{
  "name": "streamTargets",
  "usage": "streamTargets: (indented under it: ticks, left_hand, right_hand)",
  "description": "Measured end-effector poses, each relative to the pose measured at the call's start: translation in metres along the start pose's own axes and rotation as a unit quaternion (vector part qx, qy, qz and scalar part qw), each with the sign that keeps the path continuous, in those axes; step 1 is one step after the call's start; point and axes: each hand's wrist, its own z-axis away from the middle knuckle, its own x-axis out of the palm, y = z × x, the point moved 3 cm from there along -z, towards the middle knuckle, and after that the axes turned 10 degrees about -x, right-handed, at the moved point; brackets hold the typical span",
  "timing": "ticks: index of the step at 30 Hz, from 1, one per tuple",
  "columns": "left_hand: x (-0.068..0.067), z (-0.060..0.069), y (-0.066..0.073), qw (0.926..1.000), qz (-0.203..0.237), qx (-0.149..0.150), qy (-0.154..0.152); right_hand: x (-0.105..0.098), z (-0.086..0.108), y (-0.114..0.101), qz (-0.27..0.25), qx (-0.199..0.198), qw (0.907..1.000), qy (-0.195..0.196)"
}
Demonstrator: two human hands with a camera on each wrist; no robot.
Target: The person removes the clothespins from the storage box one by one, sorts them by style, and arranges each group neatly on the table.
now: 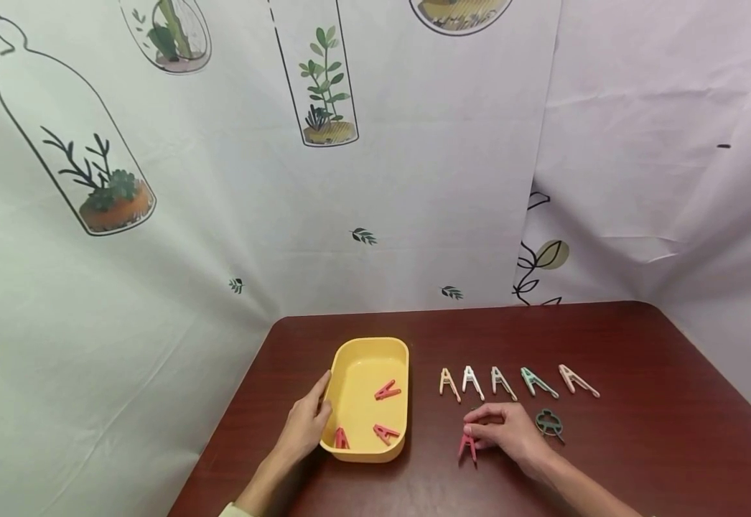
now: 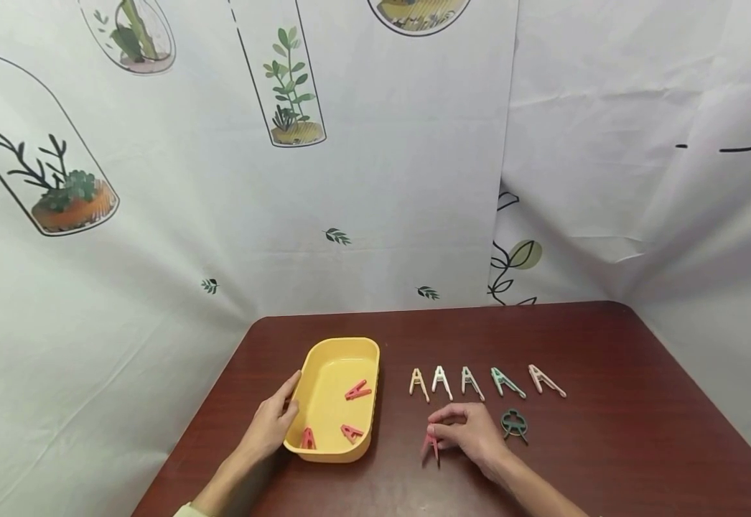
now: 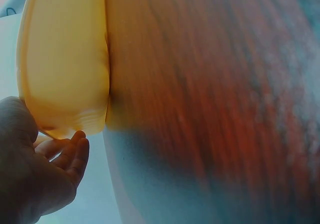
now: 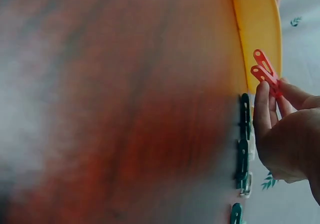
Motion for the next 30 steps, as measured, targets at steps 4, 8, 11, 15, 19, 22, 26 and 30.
streamTargets:
  ticks: [4, 8, 11, 15, 19, 22, 26, 30]
  left_hand:
    - [0.0, 0.001, 0.0, 1.0, 0.002, 0.001, 0.002]
    - [0.0, 0.001, 0.0, 1.0, 0.002, 0.003, 0.007]
    - [0.0, 0.002, 0.0, 0.9999, 0.002, 0.01, 0.01]
    - [-0.001, 0.003, 0.001, 0.9999, 0.005, 0.011, 0.008]
    - [-0.001, 0.003, 0.002, 0.9999, 0.006, 0.007, 0.005]
    - [-0.001, 0.002, 0.002, 0.9999, 0.005, 0.009, 0.007]
    - [-0.001, 0.003, 0.003, 0.9998, 0.003, 0.015, 0.011]
    - [-0.001, 0.003, 0.003, 0.9998, 0.001, 0.012, 0.017]
  right_hand:
    - [0.002, 0.006, 0.005, 0.005, 0.008, 0.9999, -0.011]
    - [0.004, 0.012, 0.007, 0.03, 0.01, 0.9994, -0.015]
    - [0.005, 0.015, 0.005, 0.053, 0.009, 0.9985, -0.013]
    - [0.006, 0.018, 0.002, 0.07, 0.009, 0.9974, -0.012]
    - [0.008, 0.022, 0.0, 0.071, 0.01, 0.9974, -0.013]
    - [0.008, 0.024, 0.001, 0.078, 0.007, 0.9968, -0.013]
    - [0.008, 0.026, 0.001, 0.09, 0.007, 0.9959, -0.013]
    - [0.007, 0.027, 0.0, 0.089, 0.004, 0.9959, -0.015]
